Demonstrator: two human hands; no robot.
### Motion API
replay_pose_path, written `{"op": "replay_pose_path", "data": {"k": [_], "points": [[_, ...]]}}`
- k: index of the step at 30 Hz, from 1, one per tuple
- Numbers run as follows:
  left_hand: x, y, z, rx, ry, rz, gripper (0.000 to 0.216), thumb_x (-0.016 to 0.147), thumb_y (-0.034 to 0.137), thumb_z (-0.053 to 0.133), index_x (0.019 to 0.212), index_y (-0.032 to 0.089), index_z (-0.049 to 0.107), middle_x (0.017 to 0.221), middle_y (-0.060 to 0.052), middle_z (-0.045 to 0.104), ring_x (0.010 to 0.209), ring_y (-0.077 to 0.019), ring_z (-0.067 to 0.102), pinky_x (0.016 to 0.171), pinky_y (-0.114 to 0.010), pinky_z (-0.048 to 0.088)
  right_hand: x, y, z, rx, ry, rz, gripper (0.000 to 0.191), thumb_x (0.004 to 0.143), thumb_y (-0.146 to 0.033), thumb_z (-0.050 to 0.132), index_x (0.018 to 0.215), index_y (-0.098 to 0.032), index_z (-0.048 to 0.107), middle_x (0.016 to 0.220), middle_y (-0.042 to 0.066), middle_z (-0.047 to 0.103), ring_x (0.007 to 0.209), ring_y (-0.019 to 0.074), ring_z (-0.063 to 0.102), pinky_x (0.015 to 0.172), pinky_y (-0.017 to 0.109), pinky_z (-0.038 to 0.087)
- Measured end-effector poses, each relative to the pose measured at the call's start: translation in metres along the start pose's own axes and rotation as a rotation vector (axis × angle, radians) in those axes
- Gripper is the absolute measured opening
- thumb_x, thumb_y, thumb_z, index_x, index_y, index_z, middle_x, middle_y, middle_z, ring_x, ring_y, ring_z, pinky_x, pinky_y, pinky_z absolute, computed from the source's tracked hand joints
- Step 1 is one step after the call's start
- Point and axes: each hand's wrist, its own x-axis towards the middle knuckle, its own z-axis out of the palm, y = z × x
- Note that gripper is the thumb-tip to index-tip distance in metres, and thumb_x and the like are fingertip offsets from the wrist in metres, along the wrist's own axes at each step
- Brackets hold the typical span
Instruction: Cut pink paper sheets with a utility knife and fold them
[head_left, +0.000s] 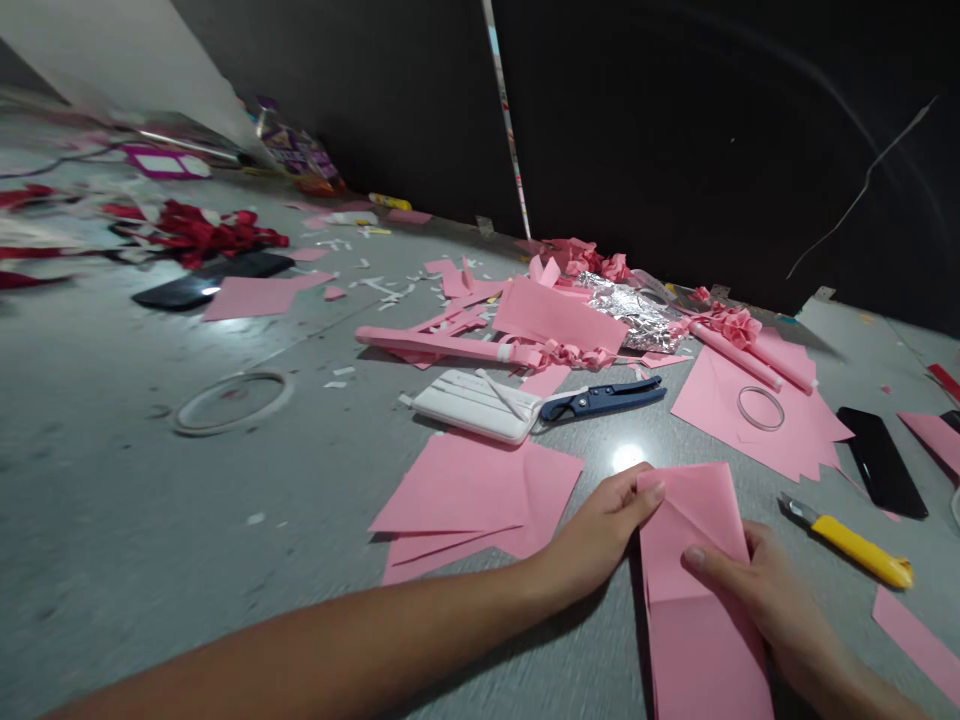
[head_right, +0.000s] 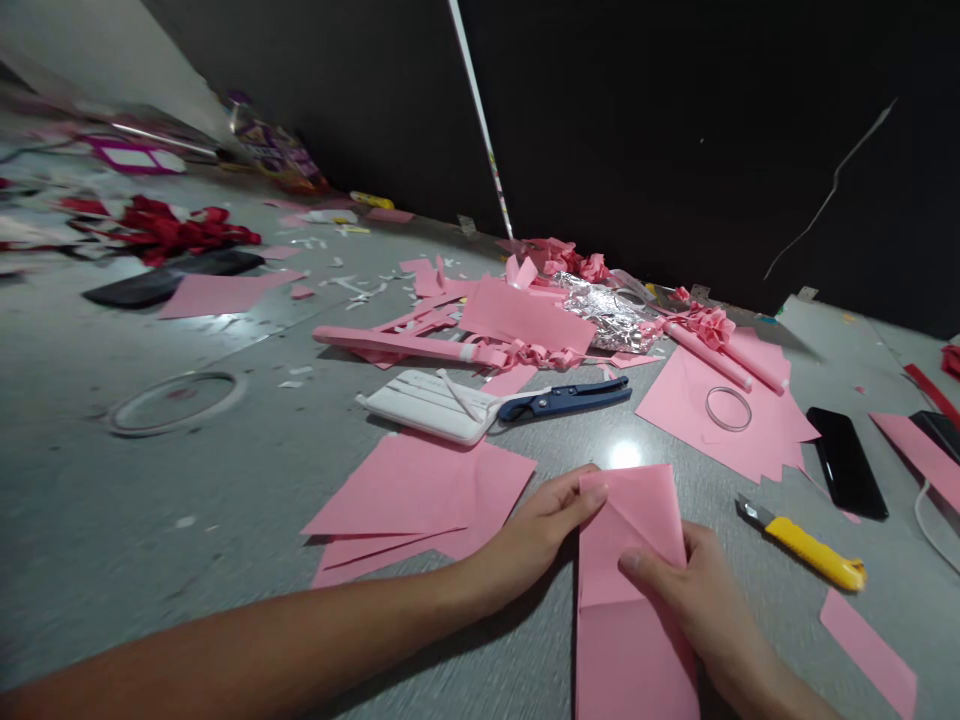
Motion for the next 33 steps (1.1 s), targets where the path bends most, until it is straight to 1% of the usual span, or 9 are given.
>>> {"op": "replay_pose_path", "data": {"k": [4,11,14,18,22,23,26,29,33], "points": [[0.001,-0.003,-0.002,0.036,0.014,0.001,0.051,0.099,0.069,0.066,0.089,0.02,0.056,0.086,0.002,0.054,0.079,-0.0167,0.047,0.078,-0.031,0.038,0.003,0.003,-0.002,-0.01,-0.034,-0.003,0.06,0.076,-0.06,0.093,0.11,-0.011,0.083,0.1,0.016,0.084,0.081,0.0293,0.078,0.069,0.034,0.059],[0.001,-0.003,-0.003,0.068,0.035,0.013,0.051,0.101,0.069,0.065,0.089,0.021,0.058,0.087,0.001,0.055,0.082,-0.0181,0.048,0.08,-0.032,0.04,0.002,0.002,-0.001,-0.046,-0.016,-0.021,0.055,0.078,-0.06,0.091,0.102,-0.012,0.083,0.092,0.013,0.083,0.077,0.0274,0.076,0.067,0.033,0.058],[-0.002,-0.003,-0.003,0.043,0.013,0.006,0.047,0.102,0.067,0.065,0.101,0.02,0.066,0.093,-0.001,0.061,0.087,-0.0198,0.055,0.085,-0.033,0.045,0.0,0.0,0.001,-0.033,0.031,-0.01,0.057,0.075,-0.062,0.091,0.101,-0.012,0.083,0.092,0.015,0.084,0.077,0.0298,0.077,0.067,0.035,0.059],[-0.012,-0.001,0.003,0.064,-0.08,-0.039,0.048,0.105,0.066,0.061,0.119,0.021,0.071,0.09,-0.002,0.065,0.08,-0.0197,0.058,0.082,-0.033,0.049,0.0,-0.003,0.001,0.035,0.13,-0.023,0.066,0.069,-0.067,0.093,0.103,-0.011,0.083,0.092,0.017,0.084,0.077,0.0321,0.078,0.064,0.036,0.059],[-0.023,0.005,0.015,0.158,-0.154,0.0,0.042,0.108,0.056,0.061,0.127,0.022,0.074,0.122,-0.011,0.075,0.112,-0.0294,0.066,0.102,-0.04,0.052,0.001,-0.003,0.002,0.054,0.207,-0.049,0.065,0.067,-0.069,0.092,0.095,-0.011,0.082,0.085,0.016,0.082,0.071,0.0305,0.075,0.059,0.035,0.057],[-0.024,0.006,0.017,0.17,-0.157,0.0,0.042,0.109,0.056,0.059,0.13,0.022,0.074,0.128,-0.011,0.075,0.114,-0.0302,0.067,0.103,-0.042,0.052,0.001,-0.003,0.002,0.053,0.209,-0.057,0.065,0.068,-0.069,0.092,0.095,-0.011,0.082,0.086,0.016,0.082,0.072,0.031,0.075,0.06,0.036,0.057],[-0.027,0.007,0.018,0.236,-0.1,0.015,0.047,0.111,0.06,0.053,0.132,0.022,0.071,0.127,-0.012,0.077,0.11,-0.0297,0.069,0.098,-0.041,0.054,0.0,0.0,0.004,0.062,0.199,-0.123,0.063,0.07,-0.067,0.091,0.1,-0.012,0.084,0.092,0.016,0.084,0.08,0.0335,0.076,0.066,0.038,0.06],[-0.026,0.004,0.013,0.354,0.019,0.058,0.05,0.111,0.065,0.048,0.124,0.022,0.07,0.111,-0.01,0.078,0.102,-0.0286,0.069,0.09,-0.038,0.052,0.001,0.003,0.005,0.069,0.131,-0.189,0.061,0.071,-0.065,0.092,0.102,-0.013,0.085,0.097,0.016,0.084,0.087,0.0345,0.076,0.072,0.04,0.062],[-0.027,-0.005,0.006,0.515,0.108,0.052,0.056,0.11,0.072,0.043,0.112,0.022,0.069,0.098,-0.009,0.075,0.09,-0.0278,0.066,0.085,-0.04,0.048,0.006,0.01,0.005,0.04,0.061,-0.205,0.06,0.077,-0.068,0.088,0.097,-0.011,0.086,0.093,0.017,0.083,0.082,0.031,0.073,0.071,0.039,0.059]]}}
